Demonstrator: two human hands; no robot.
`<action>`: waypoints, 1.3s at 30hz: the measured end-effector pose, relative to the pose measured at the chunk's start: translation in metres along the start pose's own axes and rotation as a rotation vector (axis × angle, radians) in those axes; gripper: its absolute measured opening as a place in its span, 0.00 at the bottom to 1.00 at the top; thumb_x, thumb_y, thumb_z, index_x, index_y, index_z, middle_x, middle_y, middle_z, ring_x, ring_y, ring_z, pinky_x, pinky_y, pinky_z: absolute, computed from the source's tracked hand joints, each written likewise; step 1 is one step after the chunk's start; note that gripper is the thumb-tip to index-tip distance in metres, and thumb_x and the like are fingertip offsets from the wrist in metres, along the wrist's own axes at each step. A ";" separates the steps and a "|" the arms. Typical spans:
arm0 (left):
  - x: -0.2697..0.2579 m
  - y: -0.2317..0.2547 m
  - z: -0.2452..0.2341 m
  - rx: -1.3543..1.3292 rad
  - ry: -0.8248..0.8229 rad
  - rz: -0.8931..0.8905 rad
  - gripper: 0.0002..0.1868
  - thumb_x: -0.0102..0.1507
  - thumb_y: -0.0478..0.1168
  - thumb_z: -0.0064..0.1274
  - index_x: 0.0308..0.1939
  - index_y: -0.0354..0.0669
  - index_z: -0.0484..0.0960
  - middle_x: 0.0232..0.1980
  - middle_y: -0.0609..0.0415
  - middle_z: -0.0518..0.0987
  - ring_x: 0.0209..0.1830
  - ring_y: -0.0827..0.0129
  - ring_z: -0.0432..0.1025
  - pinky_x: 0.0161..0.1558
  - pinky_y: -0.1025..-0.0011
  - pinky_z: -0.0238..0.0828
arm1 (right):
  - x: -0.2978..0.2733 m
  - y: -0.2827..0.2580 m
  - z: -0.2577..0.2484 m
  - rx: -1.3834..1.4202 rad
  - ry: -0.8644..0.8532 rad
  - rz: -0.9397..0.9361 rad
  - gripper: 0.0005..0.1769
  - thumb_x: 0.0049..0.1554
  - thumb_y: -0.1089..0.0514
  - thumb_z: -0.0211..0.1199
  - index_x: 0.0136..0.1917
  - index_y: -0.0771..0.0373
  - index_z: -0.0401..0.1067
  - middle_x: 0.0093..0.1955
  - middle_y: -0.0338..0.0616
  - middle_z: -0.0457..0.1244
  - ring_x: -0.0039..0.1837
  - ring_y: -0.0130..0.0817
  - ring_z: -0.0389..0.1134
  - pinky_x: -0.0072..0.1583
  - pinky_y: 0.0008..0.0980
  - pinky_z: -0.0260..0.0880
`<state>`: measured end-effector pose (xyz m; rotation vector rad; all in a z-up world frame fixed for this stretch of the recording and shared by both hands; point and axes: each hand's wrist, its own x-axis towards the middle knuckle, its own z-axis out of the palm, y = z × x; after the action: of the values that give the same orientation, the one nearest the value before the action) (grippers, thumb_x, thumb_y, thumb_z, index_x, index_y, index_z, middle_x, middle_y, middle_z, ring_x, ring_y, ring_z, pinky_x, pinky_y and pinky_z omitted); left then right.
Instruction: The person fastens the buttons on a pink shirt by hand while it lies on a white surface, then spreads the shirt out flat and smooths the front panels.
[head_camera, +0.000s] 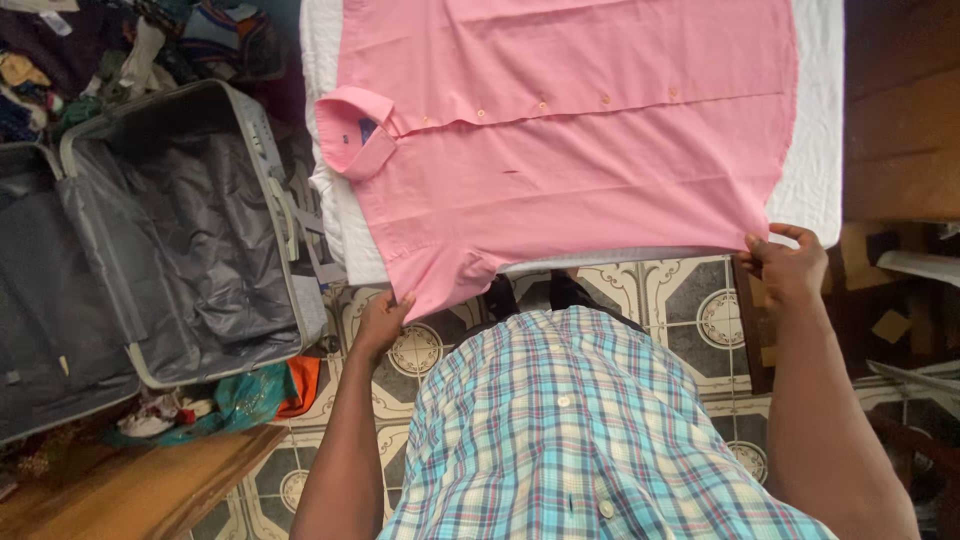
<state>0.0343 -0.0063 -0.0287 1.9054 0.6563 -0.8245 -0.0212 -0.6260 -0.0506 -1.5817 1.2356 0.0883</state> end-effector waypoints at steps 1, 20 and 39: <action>0.002 0.001 -0.001 0.096 0.007 0.023 0.21 0.67 0.52 0.57 0.55 0.41 0.85 0.39 0.49 0.79 0.32 0.71 0.67 0.35 0.69 0.66 | -0.001 0.001 0.004 0.159 -0.002 0.015 0.24 0.59 0.63 0.70 0.64 0.65 0.64 0.48 0.52 0.69 0.42 0.33 0.73 0.46 0.30 0.78; 0.007 0.005 0.032 -0.193 -0.021 0.166 0.31 0.77 0.53 0.56 0.41 0.19 0.80 0.38 0.51 0.74 0.36 0.69 0.64 0.39 0.69 0.63 | -0.111 -0.030 0.148 0.576 -0.547 0.320 0.16 0.64 0.57 0.61 0.52 0.76 0.68 0.51 0.54 0.68 0.52 0.38 0.73 0.59 0.36 0.77; -0.024 0.126 0.051 0.654 0.534 0.454 0.18 0.65 0.40 0.56 0.58 0.42 0.76 0.58 0.40 0.76 0.61 0.46 0.69 0.62 0.52 0.65 | -0.131 -0.078 0.150 -0.565 -0.180 -0.602 0.14 0.64 0.52 0.59 0.53 0.65 0.76 0.51 0.52 0.71 0.54 0.47 0.72 0.57 0.44 0.71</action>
<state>0.0961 -0.1086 0.0402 2.7768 0.2306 -0.2308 0.0520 -0.4375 0.0182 -2.3204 0.5725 0.1995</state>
